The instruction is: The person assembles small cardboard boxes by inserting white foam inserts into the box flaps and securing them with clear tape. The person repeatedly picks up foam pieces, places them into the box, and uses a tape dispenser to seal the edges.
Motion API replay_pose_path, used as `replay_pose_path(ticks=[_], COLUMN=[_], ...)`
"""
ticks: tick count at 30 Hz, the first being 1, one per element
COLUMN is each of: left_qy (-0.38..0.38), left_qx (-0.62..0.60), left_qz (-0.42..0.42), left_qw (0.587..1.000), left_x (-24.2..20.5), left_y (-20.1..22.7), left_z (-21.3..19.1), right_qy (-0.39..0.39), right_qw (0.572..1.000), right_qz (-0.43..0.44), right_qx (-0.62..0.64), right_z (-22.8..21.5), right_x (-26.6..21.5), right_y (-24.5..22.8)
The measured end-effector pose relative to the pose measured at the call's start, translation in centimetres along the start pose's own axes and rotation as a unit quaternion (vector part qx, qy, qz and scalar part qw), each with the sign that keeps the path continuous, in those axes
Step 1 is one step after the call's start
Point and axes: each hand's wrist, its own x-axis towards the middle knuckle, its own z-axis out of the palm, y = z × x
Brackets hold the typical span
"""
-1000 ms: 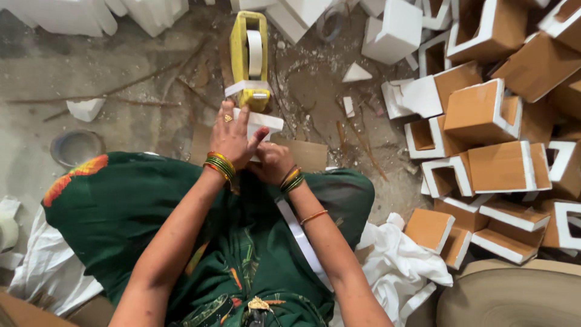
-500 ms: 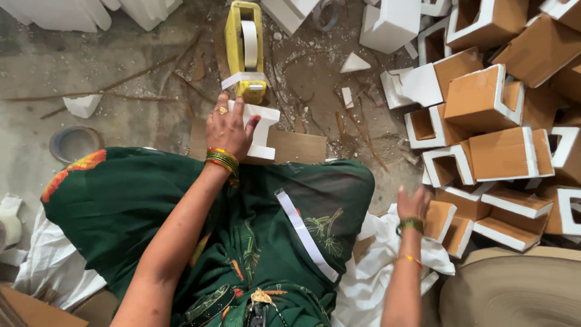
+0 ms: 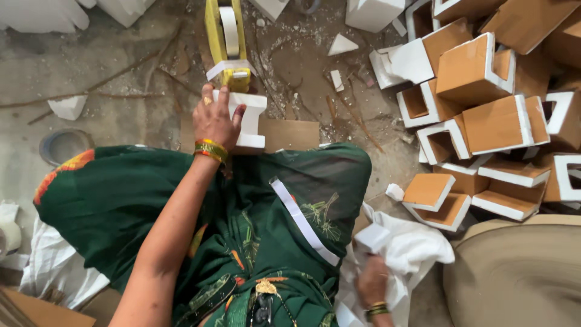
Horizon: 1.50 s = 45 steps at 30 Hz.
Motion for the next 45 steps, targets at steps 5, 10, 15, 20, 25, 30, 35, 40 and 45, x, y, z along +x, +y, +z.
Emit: replay_pose_path(ticks=[5, 10, 15, 20, 25, 30, 35, 40, 45], left_qy=[0.008, 0.011, -0.005, 0.002, -0.011, -0.029, -0.03, -0.013, 0.073], left_qx=[0.002, 0.002, 0.005, 0.006, 0.004, 0.012, -0.012, -0.054, -0.339], left_qz=[0.002, 0.001, -0.011, -0.012, -0.022, -0.038, -0.066, -0.059, -0.038], left_qw=[1.0, 1.0, 1.0, 1.0, 1.0, 0.999, 0.997, 0.997, 0.937], left_x=[-0.2, -0.2, -0.5, -0.4, -0.4, -0.6, -0.4, -0.5, 0.4], left_y=[0.0, 0.2, 0.5, 0.7, 1.0, 1.2, 1.2, -2.6, -7.2], left_z=[0.1, 0.0, -0.8, -1.2, -1.4, -1.3, -0.6, 4.4, 7.9], right_qy=[0.028, -0.006, 0.121, 0.135, -0.047, 0.135, 0.323, 0.307, 0.249], right_qw=[0.999, 0.994, 0.988, 0.962, 0.594, 0.777, 0.71, 0.761, 0.79], right_qz=[0.016, 0.092, -0.088, -0.091, 0.128, -0.008, -0.133, -0.478, -0.496], right_qx=[-0.027, 0.053, -0.038, 0.217, 0.793, 0.614, 0.611, 0.314, 0.26], right_z=[4.8, 3.2, 1.2, 1.7, 0.6, -4.2, -12.2, -11.2, -10.2], right_x=[0.9, 8.5, 16.0, 24.2, 33.7, 41.8, 39.9, 33.9, 31.6], right_y=[-5.8, -2.1, 1.2, 0.2, -0.9, -3.7, -13.1, -27.4, -31.3])
